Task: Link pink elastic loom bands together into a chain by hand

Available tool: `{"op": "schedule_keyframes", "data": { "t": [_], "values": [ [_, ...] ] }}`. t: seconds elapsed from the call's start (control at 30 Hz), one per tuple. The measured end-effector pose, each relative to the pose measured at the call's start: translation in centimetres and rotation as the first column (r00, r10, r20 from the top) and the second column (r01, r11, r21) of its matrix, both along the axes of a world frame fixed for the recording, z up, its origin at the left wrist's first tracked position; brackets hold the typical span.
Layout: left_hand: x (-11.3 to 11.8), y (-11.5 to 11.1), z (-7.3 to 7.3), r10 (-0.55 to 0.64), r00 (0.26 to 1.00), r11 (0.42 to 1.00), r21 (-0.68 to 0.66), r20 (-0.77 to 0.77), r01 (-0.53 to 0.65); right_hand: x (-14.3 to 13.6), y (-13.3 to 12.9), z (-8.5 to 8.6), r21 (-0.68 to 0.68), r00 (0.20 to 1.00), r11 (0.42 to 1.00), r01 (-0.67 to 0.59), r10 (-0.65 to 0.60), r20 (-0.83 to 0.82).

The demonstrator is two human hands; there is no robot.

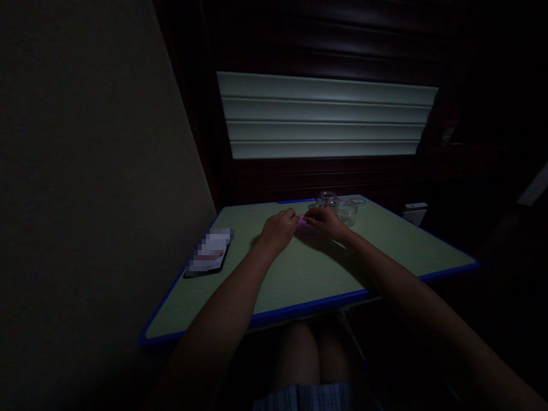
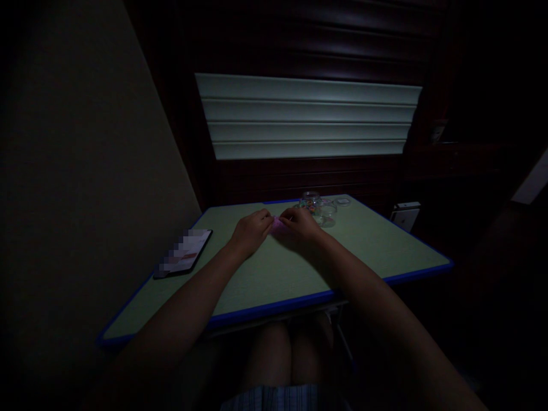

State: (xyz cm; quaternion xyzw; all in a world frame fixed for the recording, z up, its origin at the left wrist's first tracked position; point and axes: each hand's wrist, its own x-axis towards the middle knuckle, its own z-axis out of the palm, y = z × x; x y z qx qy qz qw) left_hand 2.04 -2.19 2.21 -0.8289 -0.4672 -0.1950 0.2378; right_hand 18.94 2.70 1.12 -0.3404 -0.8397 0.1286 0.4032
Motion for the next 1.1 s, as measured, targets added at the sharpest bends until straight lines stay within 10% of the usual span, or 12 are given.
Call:
{"op": "schedule_keyframes", "data": {
  "t": [0.37, 0.53, 0.73, 1.1],
  "values": [
    [-0.1, 0.8, -0.4, -0.061, 0.926, 0.995, -0.048, 0.373, 0.085, 0.2, -0.2, 0.2, 0.107, 0.999, 0.994, 0.036, -0.037, 0.015],
    [-0.3, 2.5, -0.8, 0.133, 0.601, 0.950, -0.275, 0.788, 0.150, 0.3, -0.6, 0.4, 0.175, 0.996, 0.983, 0.054, -0.065, 0.055],
    [-0.5, 2.5, -0.7, 0.394, 0.289, 0.808, -0.479, 0.872, 0.344, 0.4, -0.7, 0.5, 0.176, 0.994, 0.982, 0.064, -0.080, 0.080],
    [0.2, 1.4, -0.2, 0.468, 0.236, 0.684, -0.518, 0.852, 0.514, 0.2, -0.7, 0.5, 0.194, 0.992, 0.980, 0.045, -0.068, 0.111]
  ]
}}
